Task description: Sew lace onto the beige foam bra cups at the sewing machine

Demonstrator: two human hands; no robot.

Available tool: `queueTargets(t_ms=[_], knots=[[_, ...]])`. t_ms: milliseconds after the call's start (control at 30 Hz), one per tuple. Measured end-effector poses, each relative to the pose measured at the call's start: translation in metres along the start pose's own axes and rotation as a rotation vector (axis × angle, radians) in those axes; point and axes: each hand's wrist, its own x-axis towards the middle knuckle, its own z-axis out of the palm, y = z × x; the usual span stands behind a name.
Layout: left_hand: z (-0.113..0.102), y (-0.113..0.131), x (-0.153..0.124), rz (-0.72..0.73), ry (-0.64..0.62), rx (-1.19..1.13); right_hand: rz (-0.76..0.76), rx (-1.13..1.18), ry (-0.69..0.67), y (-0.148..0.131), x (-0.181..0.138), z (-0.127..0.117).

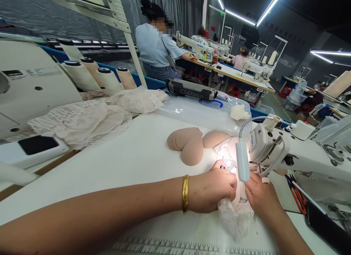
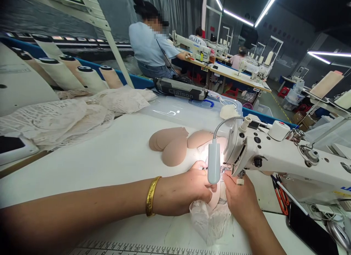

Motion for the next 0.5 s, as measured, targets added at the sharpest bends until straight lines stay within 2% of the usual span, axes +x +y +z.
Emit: queueTargets(t_ms=[167,333,500], knots=[[0.0009,-0.0010,-0.0007,0.008,0.022,0.007,-0.034,-0.043,0.025,-0.0003,0.0017,-0.0014],[0.0010,-0.0030,-0.0003,0.018,0.038,-0.003,0.007,-0.031,-0.018,0.0022,-0.0007,0.0007],[-0.0004,-0.0048,0.0010,0.012,0.031,0.016,-0.006,-0.048,-0.001,0.0065,0.0001,0.0029]])
